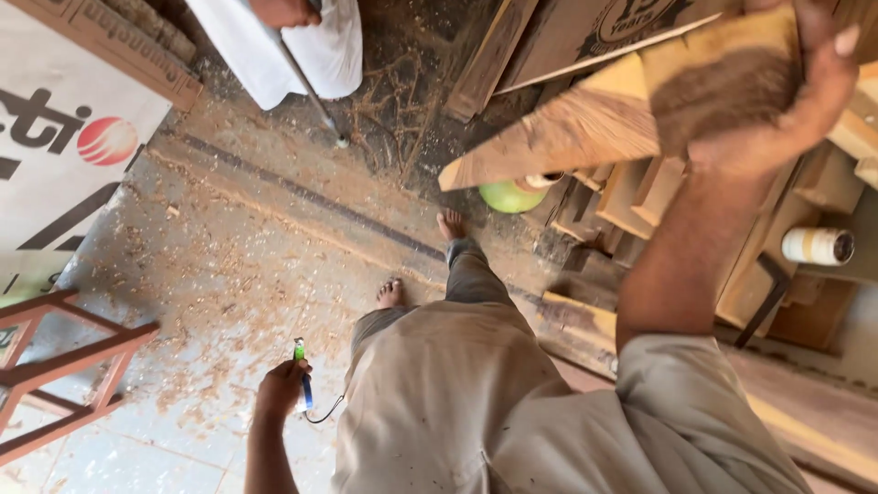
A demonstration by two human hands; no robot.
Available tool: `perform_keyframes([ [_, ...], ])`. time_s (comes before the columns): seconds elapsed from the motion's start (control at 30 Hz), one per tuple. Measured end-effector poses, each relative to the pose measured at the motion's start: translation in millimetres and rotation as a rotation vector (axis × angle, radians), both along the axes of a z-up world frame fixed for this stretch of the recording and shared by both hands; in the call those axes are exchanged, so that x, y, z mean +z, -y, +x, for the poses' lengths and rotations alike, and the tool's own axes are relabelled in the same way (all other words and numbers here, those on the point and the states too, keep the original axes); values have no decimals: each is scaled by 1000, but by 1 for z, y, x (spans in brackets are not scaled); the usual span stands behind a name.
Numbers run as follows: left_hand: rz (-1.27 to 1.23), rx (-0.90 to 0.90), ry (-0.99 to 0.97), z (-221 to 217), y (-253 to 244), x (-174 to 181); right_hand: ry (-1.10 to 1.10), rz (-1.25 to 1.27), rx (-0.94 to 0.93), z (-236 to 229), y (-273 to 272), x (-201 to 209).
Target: The person is measuring and marking wood pieces using a try square, measuring tape, and a pen.
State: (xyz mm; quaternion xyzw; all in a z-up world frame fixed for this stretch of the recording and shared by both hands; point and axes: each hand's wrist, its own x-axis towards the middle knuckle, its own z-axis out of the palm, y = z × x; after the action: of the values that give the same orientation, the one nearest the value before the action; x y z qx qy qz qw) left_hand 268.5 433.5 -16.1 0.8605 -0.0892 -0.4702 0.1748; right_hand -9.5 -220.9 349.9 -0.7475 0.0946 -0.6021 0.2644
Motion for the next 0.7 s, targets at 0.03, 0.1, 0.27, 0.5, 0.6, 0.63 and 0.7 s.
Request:
perform_keyframes([
  [0.03, 4, -2, -2, 4, -11, -1, -2, 4, -2, -1, -18, 1],
  [0.1, 49, -34, -73, 4, -43, 2, -33, 149, 196, -18, -62, -3],
  [0.27, 89, 39, -115, -12, -83, 8, 41, 686, 457, -53, -133, -65],
  [0.5, 139, 46, -56, -84, -125, 36, -37, 207, 329, -92, -198, -114],
  [0.6, 167, -26, -47, -117, -145, 32, -135, 698, 784, -132, -224, -85],
  [0.63, 171, -37, -58, -128, -148, 29, -141, 707, 770, -149, -215, -92],
  [0.7, 149, -185, 50, -138, -161, 28, -284, 630, 949, -177, -205, -108],
])
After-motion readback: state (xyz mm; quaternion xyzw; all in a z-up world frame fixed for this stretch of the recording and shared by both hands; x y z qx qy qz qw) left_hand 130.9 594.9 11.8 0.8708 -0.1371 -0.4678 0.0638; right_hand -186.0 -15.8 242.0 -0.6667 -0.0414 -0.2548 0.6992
